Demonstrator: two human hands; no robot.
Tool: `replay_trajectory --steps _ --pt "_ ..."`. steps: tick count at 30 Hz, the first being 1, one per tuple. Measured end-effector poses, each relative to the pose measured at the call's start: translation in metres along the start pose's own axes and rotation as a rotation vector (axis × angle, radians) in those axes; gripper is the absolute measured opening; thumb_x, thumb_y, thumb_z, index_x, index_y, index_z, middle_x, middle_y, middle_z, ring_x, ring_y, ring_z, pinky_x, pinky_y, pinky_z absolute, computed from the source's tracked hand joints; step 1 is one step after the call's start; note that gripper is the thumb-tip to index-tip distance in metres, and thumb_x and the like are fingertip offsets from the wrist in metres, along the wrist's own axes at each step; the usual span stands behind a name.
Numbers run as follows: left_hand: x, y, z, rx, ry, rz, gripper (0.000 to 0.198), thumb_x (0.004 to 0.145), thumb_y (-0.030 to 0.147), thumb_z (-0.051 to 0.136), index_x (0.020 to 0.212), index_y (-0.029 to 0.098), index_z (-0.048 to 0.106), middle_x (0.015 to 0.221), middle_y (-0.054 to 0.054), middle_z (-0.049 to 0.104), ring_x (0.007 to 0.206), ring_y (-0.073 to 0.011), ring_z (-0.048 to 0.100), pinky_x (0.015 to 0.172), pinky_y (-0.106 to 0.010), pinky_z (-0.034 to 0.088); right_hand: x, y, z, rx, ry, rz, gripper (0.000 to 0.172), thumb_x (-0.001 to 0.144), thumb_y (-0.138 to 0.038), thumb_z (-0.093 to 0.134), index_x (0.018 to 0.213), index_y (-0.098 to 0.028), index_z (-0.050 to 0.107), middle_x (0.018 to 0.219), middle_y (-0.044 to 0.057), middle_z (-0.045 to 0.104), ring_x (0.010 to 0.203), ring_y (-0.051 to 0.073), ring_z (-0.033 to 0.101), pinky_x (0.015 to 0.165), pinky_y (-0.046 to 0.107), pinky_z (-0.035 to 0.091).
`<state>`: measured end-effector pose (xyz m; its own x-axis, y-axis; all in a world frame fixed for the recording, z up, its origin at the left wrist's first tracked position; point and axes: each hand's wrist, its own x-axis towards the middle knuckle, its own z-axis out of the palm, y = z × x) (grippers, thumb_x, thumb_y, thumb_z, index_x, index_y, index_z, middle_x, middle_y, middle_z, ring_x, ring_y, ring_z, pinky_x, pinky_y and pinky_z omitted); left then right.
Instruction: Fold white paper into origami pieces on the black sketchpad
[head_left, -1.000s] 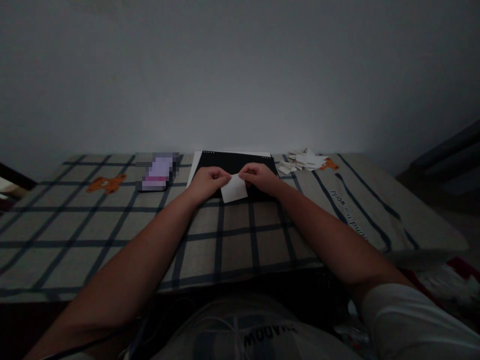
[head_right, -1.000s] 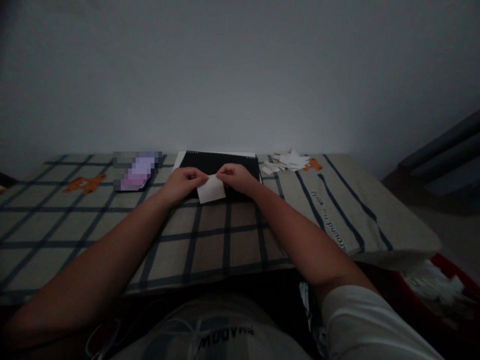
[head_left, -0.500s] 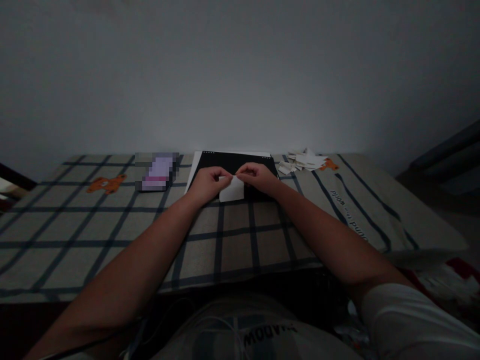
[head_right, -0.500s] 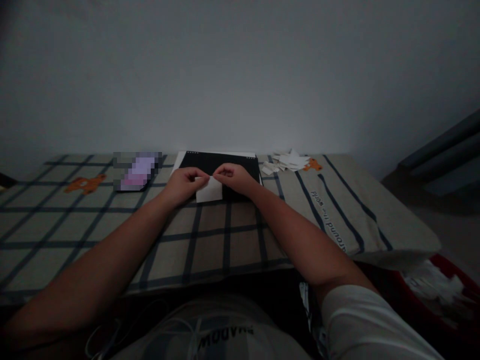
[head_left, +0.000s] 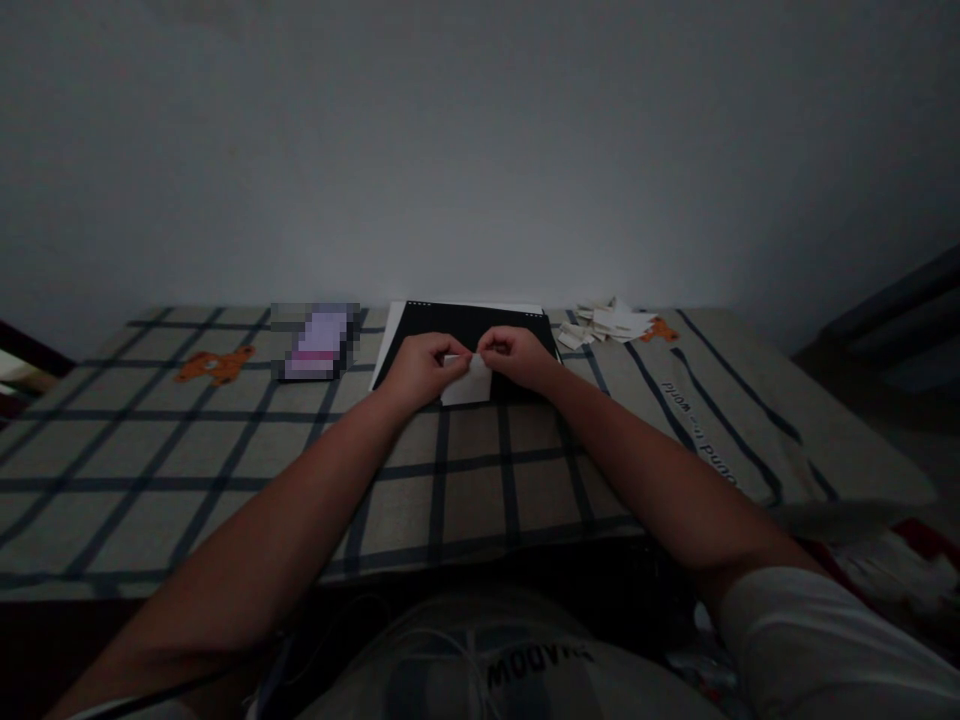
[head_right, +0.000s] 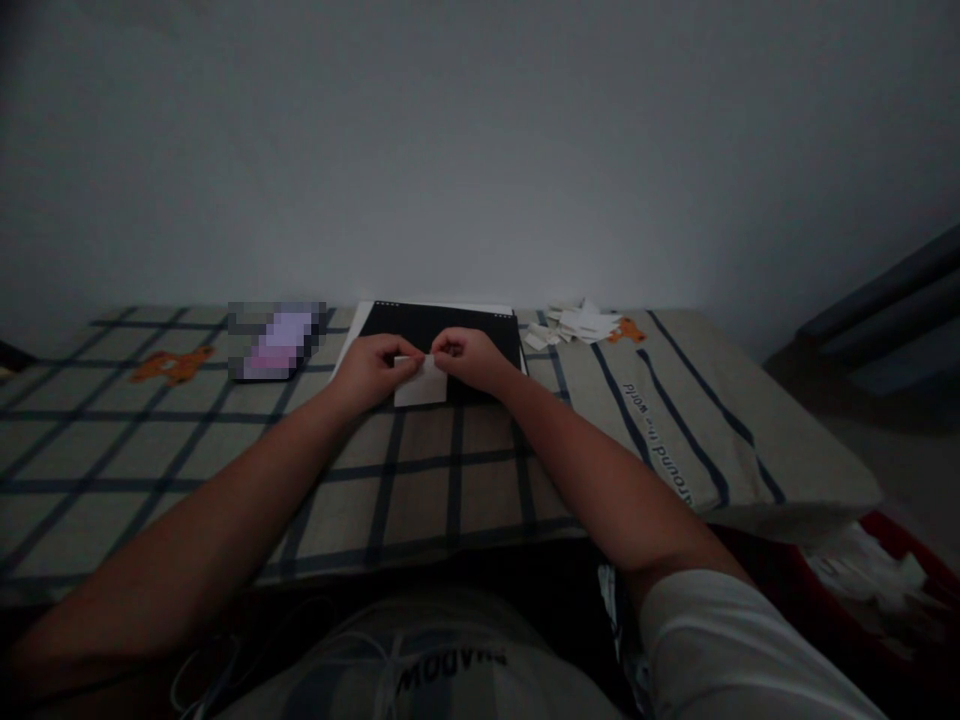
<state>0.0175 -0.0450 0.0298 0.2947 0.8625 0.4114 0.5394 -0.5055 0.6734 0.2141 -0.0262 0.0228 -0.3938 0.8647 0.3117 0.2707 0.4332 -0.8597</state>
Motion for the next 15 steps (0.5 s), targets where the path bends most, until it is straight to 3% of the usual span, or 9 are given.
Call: replay_trajectory --steps 11,15 --pt "0.000 0.000 -0.008 -0.045 -0.009 -0.072 0.023 0.078 0.037 0.065 0.080 0.017 0.076 0.073 -0.003 0.071 0.065 -0.0147 0.058 0.059 -0.025 0.042 0.000 0.001 -0.010 0.107 -0.006 0.116 0.016 0.068 -0.021 0.057 0.072 -0.017 0.072 0.063 0.000 0.063 0.059 0.012 0.053 0.059 0.025 0.044" --pt "0.001 -0.004 -0.011 -0.060 0.025 -0.100 0.025 0.078 0.038 0.065 0.082 0.016 0.076 0.076 -0.003 0.073 0.066 -0.0149 0.060 0.058 -0.024 0.042 0.000 0.002 -0.014 0.161 -0.011 0.105 0.019 0.069 -0.023 0.060 0.080 -0.017 0.073 0.075 0.003 0.069 0.065 0.013 0.059 0.064 0.027 0.049"
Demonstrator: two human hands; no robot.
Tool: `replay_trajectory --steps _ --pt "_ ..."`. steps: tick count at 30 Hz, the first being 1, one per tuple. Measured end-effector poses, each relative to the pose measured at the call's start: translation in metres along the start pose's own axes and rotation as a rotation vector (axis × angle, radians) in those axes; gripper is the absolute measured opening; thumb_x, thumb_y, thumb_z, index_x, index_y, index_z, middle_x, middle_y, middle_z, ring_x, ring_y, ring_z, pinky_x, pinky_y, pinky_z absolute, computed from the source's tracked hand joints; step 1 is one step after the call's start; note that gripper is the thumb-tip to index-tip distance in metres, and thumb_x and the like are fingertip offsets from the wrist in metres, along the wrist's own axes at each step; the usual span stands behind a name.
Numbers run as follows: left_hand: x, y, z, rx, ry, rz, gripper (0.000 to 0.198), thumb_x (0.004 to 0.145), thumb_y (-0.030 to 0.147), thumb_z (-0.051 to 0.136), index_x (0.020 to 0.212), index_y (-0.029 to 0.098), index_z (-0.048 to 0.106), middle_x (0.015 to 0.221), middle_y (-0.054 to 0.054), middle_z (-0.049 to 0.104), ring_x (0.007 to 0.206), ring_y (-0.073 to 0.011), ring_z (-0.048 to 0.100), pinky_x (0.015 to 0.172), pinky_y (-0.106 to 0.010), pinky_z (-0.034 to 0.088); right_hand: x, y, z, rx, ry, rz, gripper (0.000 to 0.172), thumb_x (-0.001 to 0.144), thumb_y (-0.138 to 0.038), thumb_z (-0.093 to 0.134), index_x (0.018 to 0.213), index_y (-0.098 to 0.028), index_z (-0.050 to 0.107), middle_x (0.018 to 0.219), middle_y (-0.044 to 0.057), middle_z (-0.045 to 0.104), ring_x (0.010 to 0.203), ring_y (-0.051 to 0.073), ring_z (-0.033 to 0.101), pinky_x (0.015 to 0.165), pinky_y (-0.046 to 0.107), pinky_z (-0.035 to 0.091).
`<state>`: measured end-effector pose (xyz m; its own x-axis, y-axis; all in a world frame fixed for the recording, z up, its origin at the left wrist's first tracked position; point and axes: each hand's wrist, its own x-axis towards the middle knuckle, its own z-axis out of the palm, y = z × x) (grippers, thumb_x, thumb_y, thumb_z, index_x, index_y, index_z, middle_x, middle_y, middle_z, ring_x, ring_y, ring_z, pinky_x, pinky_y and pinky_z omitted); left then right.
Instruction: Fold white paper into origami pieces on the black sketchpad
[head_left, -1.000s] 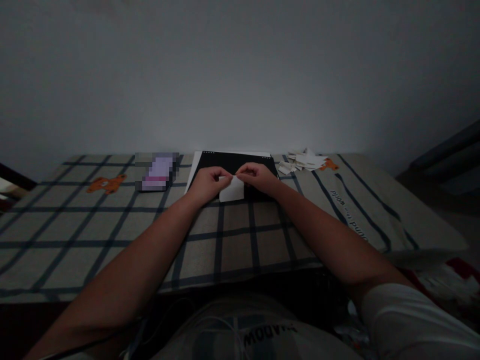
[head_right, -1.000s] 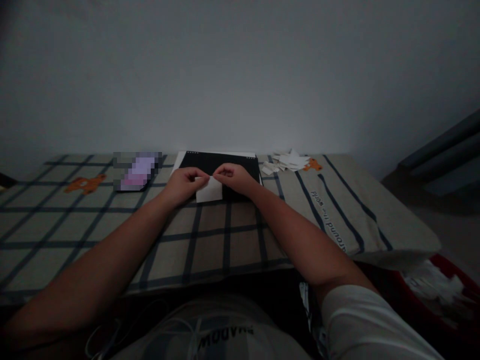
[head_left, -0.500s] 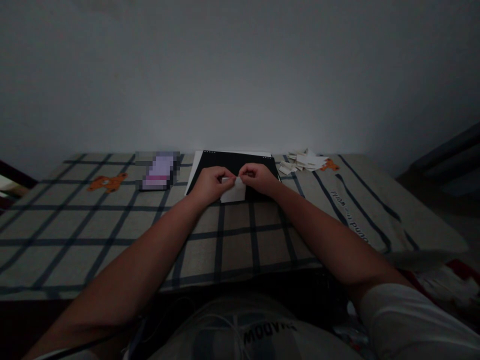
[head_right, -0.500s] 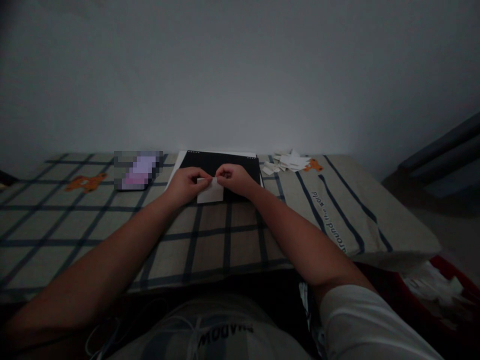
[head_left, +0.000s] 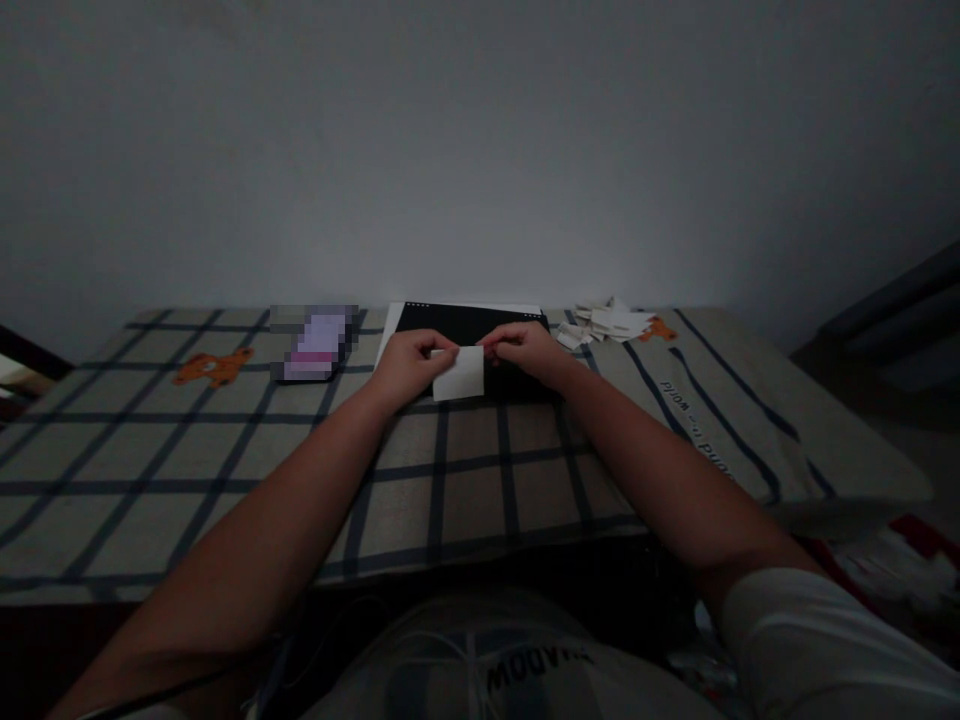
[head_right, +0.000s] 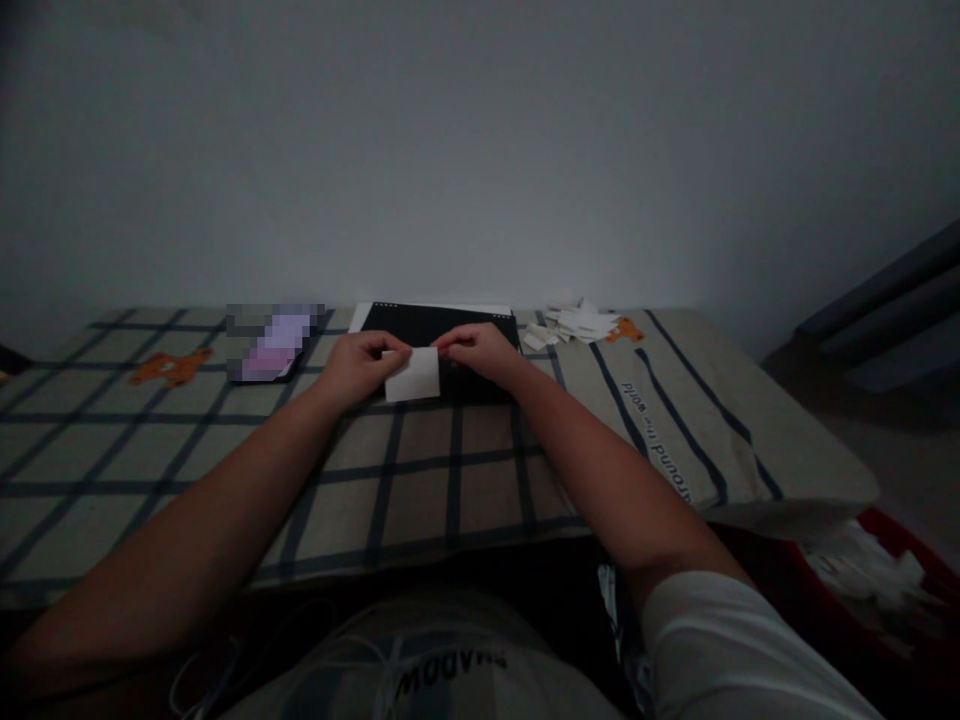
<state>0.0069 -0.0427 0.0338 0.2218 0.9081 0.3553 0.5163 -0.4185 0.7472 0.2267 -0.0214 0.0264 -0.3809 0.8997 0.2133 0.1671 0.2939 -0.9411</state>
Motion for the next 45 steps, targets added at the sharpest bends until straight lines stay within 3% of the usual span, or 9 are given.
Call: replay_trajectory --steps 3,10,15,22,25,29,36,40,45 --pt "0.000 -0.001 0.001 -0.008 -0.023 0.012 0.026 0.078 0.039 0.065 0.083 0.017 0.077 0.078 -0.003 0.074 0.070 -0.0158 0.063 0.061 -0.025 0.046 0.000 -0.002 0.003 -0.020 -0.021 -0.005 0.023 0.074 -0.034 0.064 0.084 -0.015 0.073 0.079 0.004 0.069 0.068 0.013 0.059 0.064 0.027 0.048" --pt "0.002 -0.001 0.000 -0.070 -0.044 -0.008 0.033 0.080 0.046 0.066 0.089 0.016 0.078 0.090 -0.007 0.077 0.081 -0.0197 0.068 0.073 -0.029 0.052 0.000 -0.002 0.004 -0.148 -0.020 -0.057 0.029 0.077 -0.044 0.066 0.073 -0.015 0.067 0.064 0.000 0.061 0.062 0.013 0.053 0.059 0.026 0.041" --pt "0.006 -0.009 -0.003 -0.041 -0.031 -0.027 0.034 0.078 0.049 0.070 0.084 0.016 0.077 0.083 -0.006 0.076 0.076 -0.0196 0.067 0.069 -0.029 0.050 0.001 0.002 -0.003 -0.158 -0.013 -0.058 0.029 0.076 -0.044 0.067 0.069 -0.016 0.065 0.062 0.000 0.059 0.062 0.012 0.051 0.059 0.026 0.039" --pt "0.009 -0.011 -0.007 -0.083 -0.077 -0.019 0.031 0.079 0.045 0.068 0.089 0.017 0.079 0.090 -0.007 0.077 0.084 -0.0214 0.068 0.080 -0.032 0.052 0.001 0.003 -0.006 -0.152 -0.008 -0.046 0.028 0.077 -0.042 0.066 0.070 -0.015 0.067 0.062 0.000 0.061 0.061 0.013 0.053 0.060 0.027 0.041" --pt "0.009 -0.011 -0.008 -0.077 -0.036 -0.062 0.028 0.076 0.044 0.072 0.084 0.017 0.078 0.084 -0.006 0.076 0.079 -0.0202 0.067 0.076 -0.031 0.052 0.001 0.004 -0.005 -0.153 -0.012 -0.050 0.027 0.078 -0.042 0.066 0.071 -0.015 0.068 0.062 0.000 0.061 0.061 0.013 0.054 0.060 0.027 0.041" --pt "0.009 -0.012 -0.008 -0.117 0.006 -0.112 0.028 0.072 0.043 0.075 0.081 0.017 0.077 0.081 -0.006 0.075 0.075 -0.0188 0.065 0.073 -0.030 0.050 0.003 0.007 -0.004 -0.144 0.004 -0.019 0.025 0.080 -0.039 0.064 0.077 -0.014 0.072 0.066 0.002 0.065 0.061 0.013 0.055 0.059 0.027 0.043" --pt "0.011 -0.012 -0.007 -0.246 -0.029 -0.195 0.028 0.067 0.042 0.076 0.080 0.017 0.077 0.080 -0.005 0.074 0.073 -0.0176 0.062 0.074 -0.032 0.049 0.005 0.009 -0.004 -0.152 0.012 -0.027 0.024 0.083 -0.033 0.061 0.088 -0.014 0.075 0.076 0.004 0.069 0.062 0.013 0.058 0.062 0.028 0.048" --pt "0.011 -0.008 -0.009 -0.194 -0.013 -0.219 0.027 0.068 0.042 0.073 0.079 0.018 0.076 0.077 -0.005 0.073 0.070 -0.0178 0.061 0.071 -0.031 0.047 0.005 0.009 -0.004 -0.161 0.015 -0.021 0.026 0.084 -0.034 0.062 0.089 -0.013 0.075 0.078 0.005 0.070 0.063 0.014 0.059 0.062 0.027 0.048" --pt "0.010 -0.005 -0.007 0.059 0.067 -0.098 0.019 0.072 0.034 0.066 0.075 0.017 0.073 0.072 -0.003 0.069 0.067 -0.0172 0.058 0.063 -0.029 0.043 0.007 0.009 0.000 -0.163 0.038 -0.018 0.027 0.083 -0.036 0.063 0.088 -0.013 0.076 0.074 0.005 0.070 0.061 0.013 0.058 0.061 0.026 0.047"
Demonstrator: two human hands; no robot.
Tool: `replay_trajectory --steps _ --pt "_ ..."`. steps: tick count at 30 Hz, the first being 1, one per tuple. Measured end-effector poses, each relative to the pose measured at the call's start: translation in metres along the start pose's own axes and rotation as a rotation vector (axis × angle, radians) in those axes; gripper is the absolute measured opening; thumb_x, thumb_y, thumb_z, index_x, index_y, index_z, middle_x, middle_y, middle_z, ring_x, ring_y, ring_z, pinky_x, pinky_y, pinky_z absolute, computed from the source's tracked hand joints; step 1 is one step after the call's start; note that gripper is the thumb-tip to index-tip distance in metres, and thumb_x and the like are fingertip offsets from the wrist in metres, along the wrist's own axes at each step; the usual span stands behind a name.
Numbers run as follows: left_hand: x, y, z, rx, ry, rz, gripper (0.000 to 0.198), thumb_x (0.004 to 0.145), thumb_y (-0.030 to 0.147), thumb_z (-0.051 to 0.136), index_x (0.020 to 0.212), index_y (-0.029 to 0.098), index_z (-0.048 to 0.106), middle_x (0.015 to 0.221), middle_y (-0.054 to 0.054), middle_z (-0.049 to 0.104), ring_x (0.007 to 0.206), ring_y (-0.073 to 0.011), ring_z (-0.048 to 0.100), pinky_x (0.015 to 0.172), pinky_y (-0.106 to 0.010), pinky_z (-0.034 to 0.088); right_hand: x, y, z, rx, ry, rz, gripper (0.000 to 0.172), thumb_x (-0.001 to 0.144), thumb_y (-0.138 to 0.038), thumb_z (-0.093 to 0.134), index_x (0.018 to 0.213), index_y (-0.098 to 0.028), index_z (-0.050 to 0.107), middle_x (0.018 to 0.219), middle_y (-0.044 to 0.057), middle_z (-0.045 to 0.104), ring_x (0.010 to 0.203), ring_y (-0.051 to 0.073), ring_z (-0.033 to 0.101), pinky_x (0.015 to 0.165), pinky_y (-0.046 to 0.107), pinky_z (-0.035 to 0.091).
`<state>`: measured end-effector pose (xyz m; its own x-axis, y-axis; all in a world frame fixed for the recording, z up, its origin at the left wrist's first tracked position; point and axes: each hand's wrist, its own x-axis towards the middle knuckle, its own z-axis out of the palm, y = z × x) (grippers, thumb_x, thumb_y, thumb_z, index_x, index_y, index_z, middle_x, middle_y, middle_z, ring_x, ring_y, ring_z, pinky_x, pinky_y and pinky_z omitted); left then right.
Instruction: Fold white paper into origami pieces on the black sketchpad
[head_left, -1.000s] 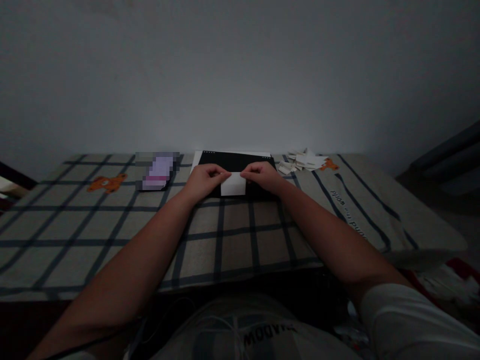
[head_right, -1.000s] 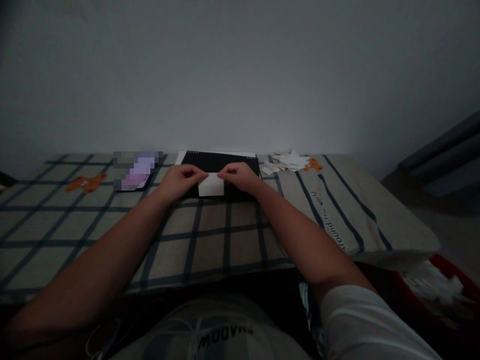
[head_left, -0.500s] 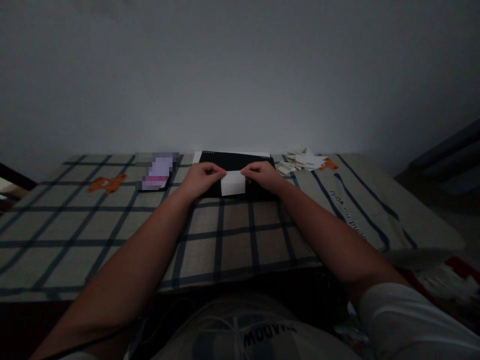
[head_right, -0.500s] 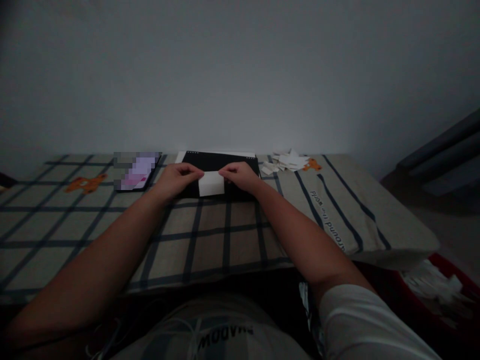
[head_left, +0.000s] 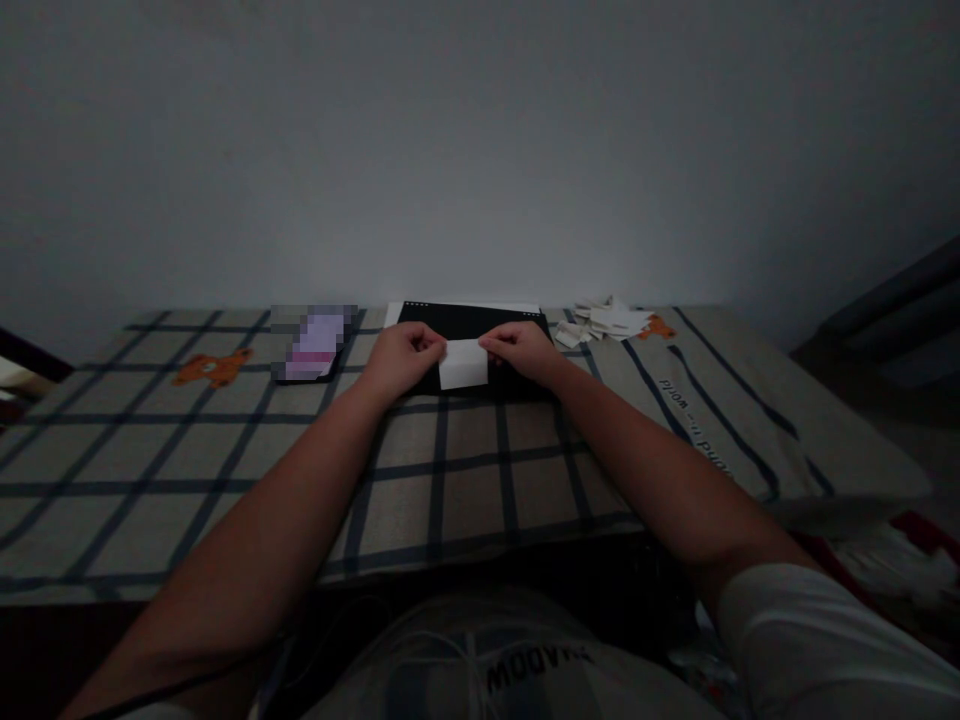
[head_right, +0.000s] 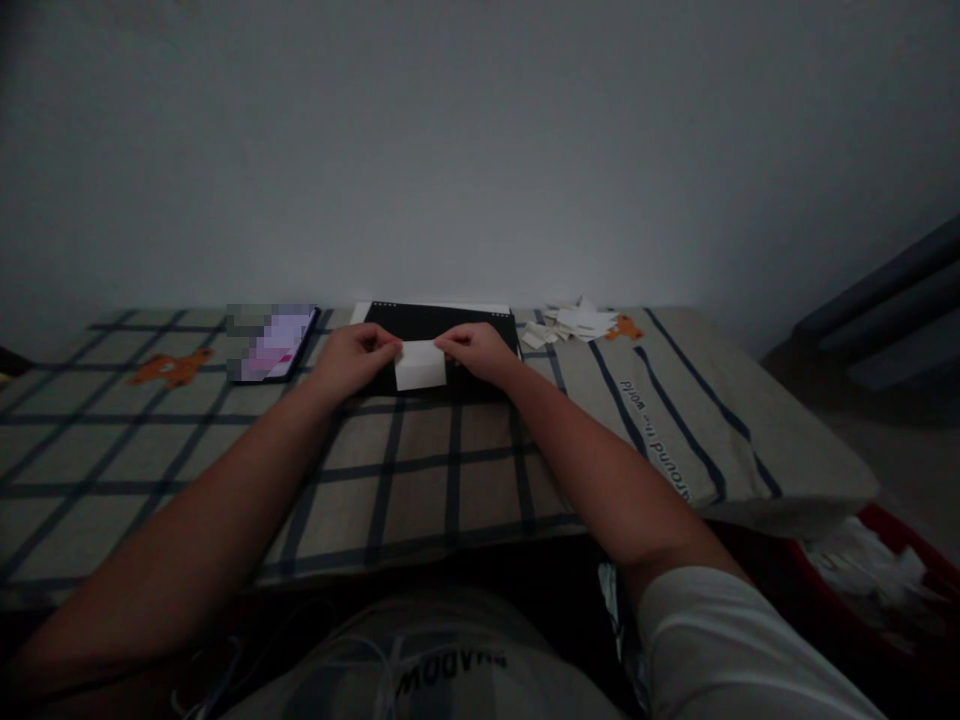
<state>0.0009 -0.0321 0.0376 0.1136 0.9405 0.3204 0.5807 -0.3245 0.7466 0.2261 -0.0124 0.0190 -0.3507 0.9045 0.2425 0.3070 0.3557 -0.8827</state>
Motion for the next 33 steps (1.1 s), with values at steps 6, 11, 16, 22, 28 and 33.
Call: replay_trajectory --steps 6,11,16,22,28,33 --pt "-0.001 -0.003 0.004 0.010 0.023 0.091 0.012 0.068 0.030 0.061 0.068 0.018 0.063 0.064 0.001 0.059 0.061 -0.0139 0.051 0.057 -0.025 0.037 -0.003 -0.005 0.005 -0.073 0.054 -0.068 0.026 0.083 -0.036 0.061 0.086 -0.014 0.075 0.080 0.006 0.072 0.072 0.016 0.062 0.069 0.029 0.049" --pt "-0.001 -0.006 0.000 -0.089 -0.083 0.048 0.013 0.067 0.031 0.059 0.067 0.019 0.060 0.064 0.001 0.059 0.062 -0.0144 0.051 0.058 -0.025 0.037 -0.007 -0.009 0.009 -0.134 0.103 -0.161 0.024 0.084 -0.034 0.060 0.085 -0.015 0.074 0.088 0.007 0.073 0.084 0.019 0.063 0.078 0.031 0.047" --pt "0.000 -0.007 -0.003 -0.059 -0.041 0.016 0.017 0.069 0.033 0.059 0.073 0.018 0.068 0.068 -0.001 0.065 0.065 -0.0160 0.054 0.062 -0.027 0.040 -0.004 -0.005 0.001 -0.138 0.189 -0.133 0.023 0.085 -0.034 0.059 0.083 -0.015 0.072 0.082 0.006 0.072 0.078 0.018 0.062 0.074 0.031 0.047" --pt "0.002 -0.011 -0.001 -0.080 0.044 0.016 0.025 0.075 0.036 0.061 0.085 0.017 0.074 0.080 -0.004 0.071 0.074 -0.0189 0.061 0.072 -0.030 0.047 -0.003 -0.003 -0.005 -0.110 0.174 -0.127 0.021 0.083 -0.032 0.061 0.082 -0.015 0.073 0.085 0.008 0.073 0.081 0.019 0.064 0.077 0.032 0.047" --pt "-0.003 -0.003 0.001 -0.086 -0.112 0.062 0.029 0.077 0.044 0.066 0.082 0.017 0.076 0.082 -0.005 0.075 0.077 -0.0201 0.065 0.073 -0.030 0.049 -0.006 -0.008 -0.001 -0.107 0.100 -0.135 0.022 0.083 -0.033 0.061 0.084 -0.015 0.073 0.085 0.006 0.074 0.080 0.018 0.063 0.076 0.032 0.048" --pt "-0.003 0.000 0.000 -0.150 -0.131 0.039 0.028 0.075 0.045 0.069 0.078 0.018 0.077 0.083 -0.005 0.076 0.079 -0.0205 0.067 0.073 -0.030 0.051 -0.003 -0.003 0.000 0.004 0.133 -0.072 0.021 0.081 -0.033 0.065 0.087 -0.015 0.073 0.088 0.007 0.073 0.080 0.017 0.063 0.076 0.031 0.049"
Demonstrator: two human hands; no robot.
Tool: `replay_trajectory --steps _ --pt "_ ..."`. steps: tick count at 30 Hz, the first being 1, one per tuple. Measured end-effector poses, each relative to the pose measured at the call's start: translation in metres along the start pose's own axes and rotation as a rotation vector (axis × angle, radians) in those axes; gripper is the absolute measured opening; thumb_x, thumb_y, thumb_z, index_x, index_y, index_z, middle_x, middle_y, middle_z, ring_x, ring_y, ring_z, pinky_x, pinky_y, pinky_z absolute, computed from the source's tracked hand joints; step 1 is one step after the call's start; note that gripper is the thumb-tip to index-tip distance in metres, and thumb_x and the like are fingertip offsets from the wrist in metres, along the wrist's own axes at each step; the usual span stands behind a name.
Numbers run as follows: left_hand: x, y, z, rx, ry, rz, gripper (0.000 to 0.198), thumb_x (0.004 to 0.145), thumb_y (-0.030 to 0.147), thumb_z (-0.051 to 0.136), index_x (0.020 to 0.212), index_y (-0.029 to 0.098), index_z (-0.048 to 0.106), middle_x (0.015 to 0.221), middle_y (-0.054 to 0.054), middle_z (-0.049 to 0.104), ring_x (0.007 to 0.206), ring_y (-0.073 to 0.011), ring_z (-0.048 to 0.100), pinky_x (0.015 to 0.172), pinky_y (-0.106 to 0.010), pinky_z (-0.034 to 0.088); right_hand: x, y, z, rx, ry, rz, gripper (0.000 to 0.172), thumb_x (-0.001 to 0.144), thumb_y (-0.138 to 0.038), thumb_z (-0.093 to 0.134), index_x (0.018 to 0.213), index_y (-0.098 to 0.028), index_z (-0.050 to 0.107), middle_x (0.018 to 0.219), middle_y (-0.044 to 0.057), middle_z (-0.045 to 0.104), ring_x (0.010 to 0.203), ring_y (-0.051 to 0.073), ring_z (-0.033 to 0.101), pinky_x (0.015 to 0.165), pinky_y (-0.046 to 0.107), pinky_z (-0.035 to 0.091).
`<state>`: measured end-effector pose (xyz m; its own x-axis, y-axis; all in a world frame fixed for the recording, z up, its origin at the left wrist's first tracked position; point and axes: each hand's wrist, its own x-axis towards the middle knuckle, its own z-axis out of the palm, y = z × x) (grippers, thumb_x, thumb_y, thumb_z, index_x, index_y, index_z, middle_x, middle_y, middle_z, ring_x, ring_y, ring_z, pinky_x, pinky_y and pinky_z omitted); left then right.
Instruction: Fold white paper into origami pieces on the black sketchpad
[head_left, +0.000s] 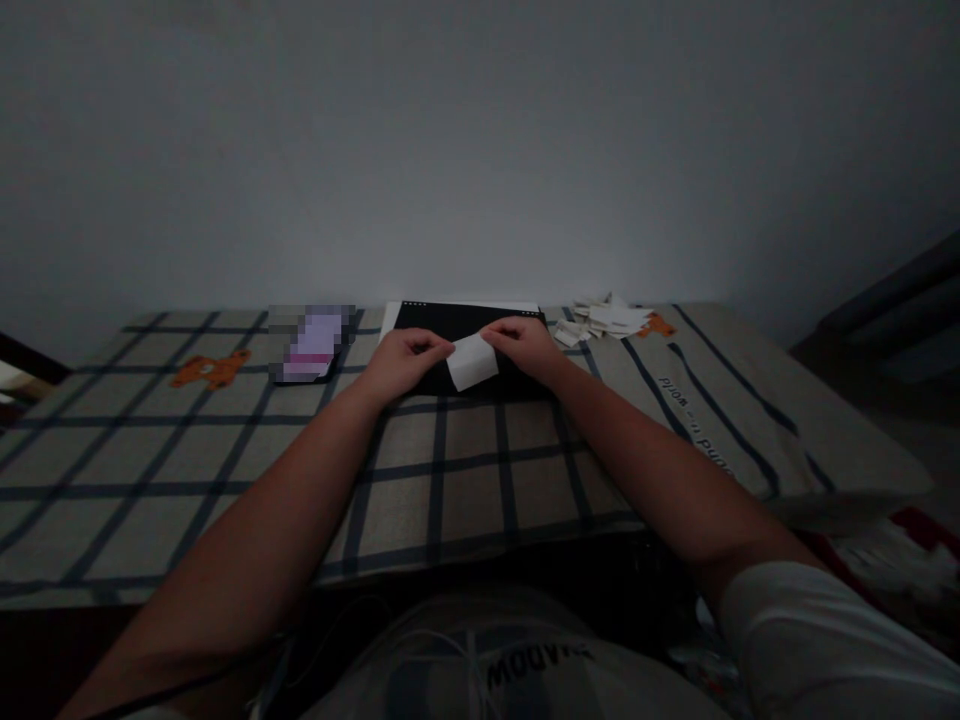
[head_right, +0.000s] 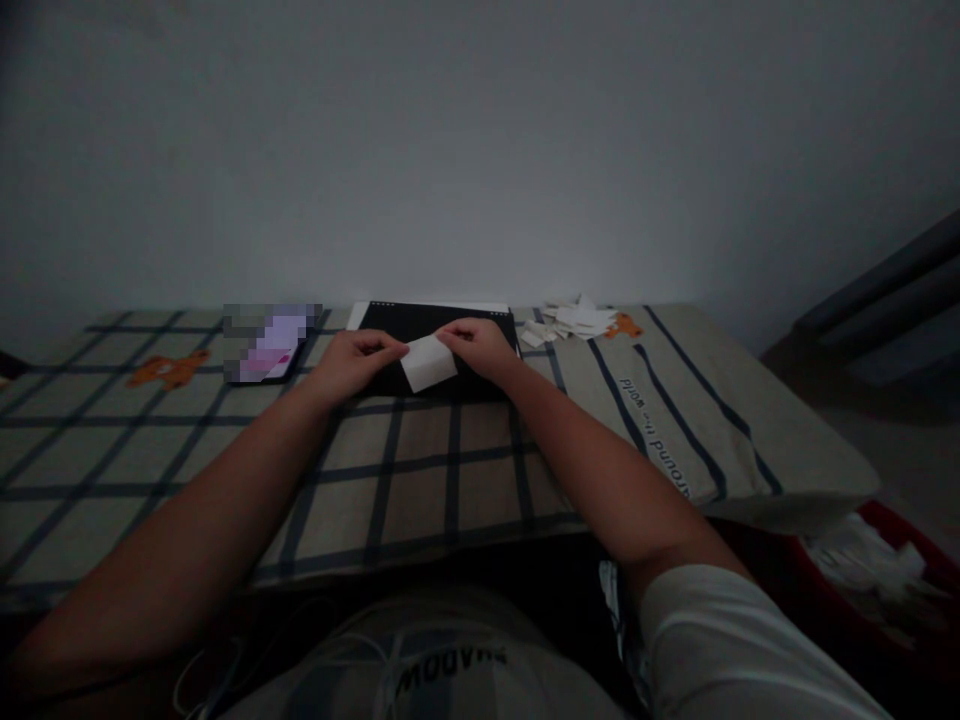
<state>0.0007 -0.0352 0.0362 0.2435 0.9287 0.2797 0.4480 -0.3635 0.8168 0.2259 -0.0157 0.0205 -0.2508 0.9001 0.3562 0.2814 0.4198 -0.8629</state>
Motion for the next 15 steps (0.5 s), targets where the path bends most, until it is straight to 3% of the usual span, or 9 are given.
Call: replay_trajectory --steps 5,12,15 --pt "0.0003 -0.0055 0.0021 -0.093 0.075 -0.068 0.030 0.072 0.046 0.071 0.082 0.018 0.077 0.083 -0.006 0.075 0.078 -0.0211 0.066 0.070 -0.030 0.051 0.0026 0.0056 -0.0007 0.116 -0.005 0.146 0.021 0.082 -0.035 0.064 0.088 -0.016 0.070 0.081 0.004 0.070 0.067 0.013 0.058 0.061 0.026 0.047" --pt "0.0004 -0.0062 0.0034 -0.095 0.096 -0.073 0.024 0.071 0.041 0.070 0.075 0.017 0.073 0.076 -0.004 0.072 0.071 -0.0180 0.062 0.069 -0.030 0.048 0.0021 -0.0002 0.0002 0.144 -0.044 0.144 0.013 0.084 -0.029 0.060 0.081 -0.017 0.064 0.073 0.000 0.064 0.067 0.011 0.057 0.062 0.023 0.047" --pt "0.0013 -0.0053 0.0032 -0.126 0.172 -0.088 0.028 0.072 0.045 0.069 0.079 0.018 0.073 0.080 -0.004 0.072 0.074 -0.0188 0.061 0.069 -0.030 0.048 0.0017 -0.0012 0.0021 0.146 -0.028 0.174 0.013 0.085 -0.031 0.061 0.083 -0.018 0.062 0.076 0.001 0.064 0.067 0.012 0.057 0.058 0.022 0.046"
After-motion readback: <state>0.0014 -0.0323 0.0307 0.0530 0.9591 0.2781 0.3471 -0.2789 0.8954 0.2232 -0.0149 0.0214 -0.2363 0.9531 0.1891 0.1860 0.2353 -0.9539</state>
